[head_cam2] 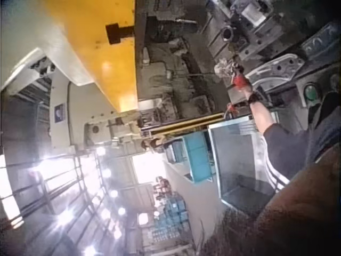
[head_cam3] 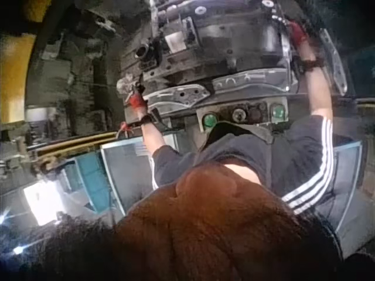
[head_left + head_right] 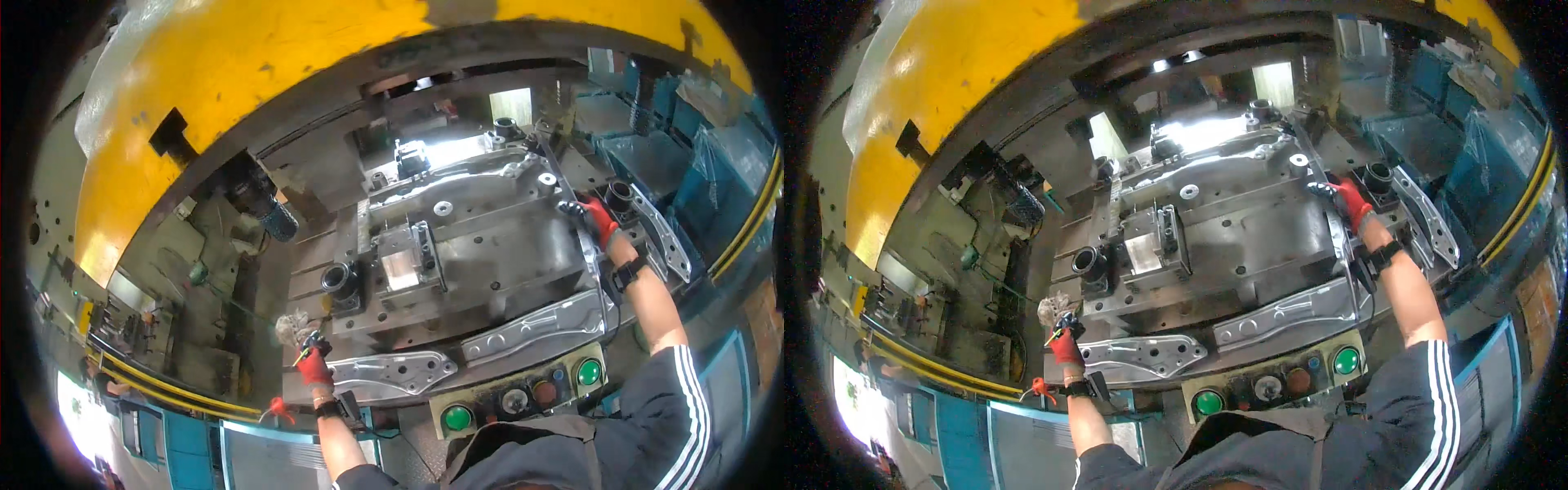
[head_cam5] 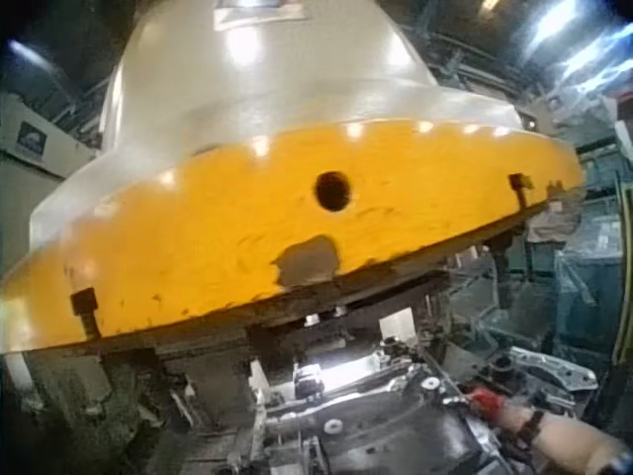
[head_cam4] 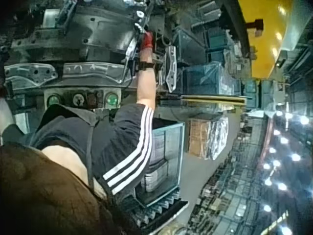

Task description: Operating a metal stamping press to form and collect metal parts.

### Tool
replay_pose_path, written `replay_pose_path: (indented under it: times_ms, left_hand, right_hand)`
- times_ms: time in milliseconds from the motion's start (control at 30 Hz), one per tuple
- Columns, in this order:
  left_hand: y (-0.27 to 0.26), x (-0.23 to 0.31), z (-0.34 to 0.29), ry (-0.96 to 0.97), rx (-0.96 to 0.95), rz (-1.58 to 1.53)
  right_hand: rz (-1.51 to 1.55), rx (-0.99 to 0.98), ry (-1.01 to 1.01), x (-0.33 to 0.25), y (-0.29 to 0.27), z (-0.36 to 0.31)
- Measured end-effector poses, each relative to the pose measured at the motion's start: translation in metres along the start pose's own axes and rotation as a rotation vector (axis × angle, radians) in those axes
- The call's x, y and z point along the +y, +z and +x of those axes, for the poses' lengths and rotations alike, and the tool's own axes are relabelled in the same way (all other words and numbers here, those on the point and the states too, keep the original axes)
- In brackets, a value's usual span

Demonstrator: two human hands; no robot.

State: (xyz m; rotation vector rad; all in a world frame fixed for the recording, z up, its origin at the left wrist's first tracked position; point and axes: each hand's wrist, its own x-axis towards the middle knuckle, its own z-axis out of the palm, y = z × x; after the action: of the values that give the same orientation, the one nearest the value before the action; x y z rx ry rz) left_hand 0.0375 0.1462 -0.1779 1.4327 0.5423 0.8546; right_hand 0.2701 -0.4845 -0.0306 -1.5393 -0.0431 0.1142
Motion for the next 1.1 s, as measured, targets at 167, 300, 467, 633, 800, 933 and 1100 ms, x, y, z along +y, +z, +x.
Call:
replay_pose_path:
  times_ms: [167, 300, 467, 633, 800, 933, 1100]
  left_hand:
    - [0.018, 0.053, -0.050, 0.092, 0.030, 0.302]
    - [0.028, 0.099, -0.082, 0.498, 0.103, 0.526]
    - [0.074, 0.179, -0.108, 0.739, -0.164, 0.307]
    - [0.200, 0.246, -0.157, 0.859, -0.457, 0.422]
    - [0.310, 0.211, -0.160, 0.926, -0.548, 0.361]
    - [0.385, 0.191, -0.164, 1.040, -0.686, 0.283]
    - [0.443, 0.166, -0.164, 0.938, -0.715, 0.174]
  right_hand:
    - [0.173, -0.128, -0.003, 0.025, -0.033, 0.007]
    - [0.390, -0.138, 0.146, 0.048, -0.058, 0.028]
    - [0.637, -0.210, 0.240, 0.034, -0.051, 0.005]
    - [0.616, -0.157, 0.109, 0.021, -0.054, -0.072]
    - [0.556, -0.121, -0.035, 0.052, -0.068, -0.147]
    - [0.439, -0.085, 0.020, 0.059, -0.088, -0.204]
    - [0.395, -0.056, 0.065, 0.100, -0.115, -0.226]
